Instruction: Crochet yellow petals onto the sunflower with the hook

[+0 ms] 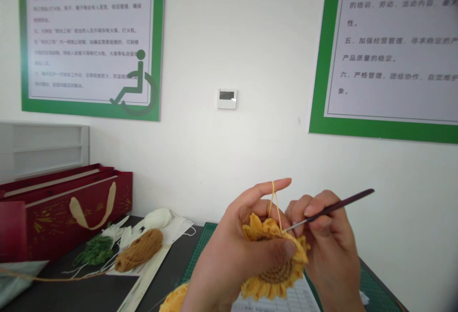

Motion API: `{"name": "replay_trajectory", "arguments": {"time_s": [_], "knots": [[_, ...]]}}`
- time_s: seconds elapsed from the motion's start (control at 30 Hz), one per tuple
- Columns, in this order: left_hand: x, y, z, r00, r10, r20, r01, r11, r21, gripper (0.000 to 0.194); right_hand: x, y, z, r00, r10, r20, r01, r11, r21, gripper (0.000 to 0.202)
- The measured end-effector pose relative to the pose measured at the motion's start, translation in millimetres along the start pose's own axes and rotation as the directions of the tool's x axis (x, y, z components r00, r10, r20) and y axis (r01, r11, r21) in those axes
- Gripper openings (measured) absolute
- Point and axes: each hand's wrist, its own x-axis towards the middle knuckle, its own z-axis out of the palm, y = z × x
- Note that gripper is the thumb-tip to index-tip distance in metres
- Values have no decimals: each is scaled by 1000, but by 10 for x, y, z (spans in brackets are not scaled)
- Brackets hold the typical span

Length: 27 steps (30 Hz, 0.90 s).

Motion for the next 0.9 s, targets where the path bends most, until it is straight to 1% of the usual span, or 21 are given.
{"name": "replay_trajectory", "arguments": {"time_s": [0.07,0.13,0.27,0.33,0.4,0.47,0.53,0.6,0.7,0.77,0.8,0.83,0.9], "knots": [[4,-22,-27,1000,5,24,-5,1000,24,69,4,-50,-21,1000,7,1,-7,999,-34,13],[1,-39,-40,999,5,46,-7,999,51,63,2,-92,-37,1000,25,-4,-25,999,-43,15],[-8,-38,-22,993,-2,114,-3,999,45,49,8,-119,-27,991,134,-20,-134,991,-1,21],[-1,-32,-3,996,20,82,-26,997,73,44,24,-100,3,978,200,-53,-201,980,-5,23],[14,-36,9,998,57,2,-57,989,140,41,39,-71,41,967,242,-78,-244,970,-18,25],[34,-51,14,992,106,-73,-89,974,209,46,43,-42,72,964,257,-70,-259,965,-30,27],[48,-69,13,983,146,-113,-112,957,266,54,33,-18,83,970,239,-55,-241,969,-50,26],[49,-84,12,974,176,-142,-126,942,310,61,15,3,74,980,194,-47,-198,975,-102,21],[29,-87,15,968,184,-172,-118,934,337,66,-11,33,52,999,51,-12,-53,978,-200,11],[12,-79,14,972,170,-161,-110,940,323,67,-21,46,42,998,-58,14,59,965,-254,9],[4,-74,13,976,157,-150,-104,945,312,66,-23,49,39,995,-95,17,96,958,-270,9],[-2,-68,10,979,147,-139,-99,948,302,65,-25,49,37,993,-113,13,112,954,-277,9],[-12,-58,1,981,134,-137,-90,954,286,59,-25,45,35,995,-102,-22,92,960,-264,9]]}}
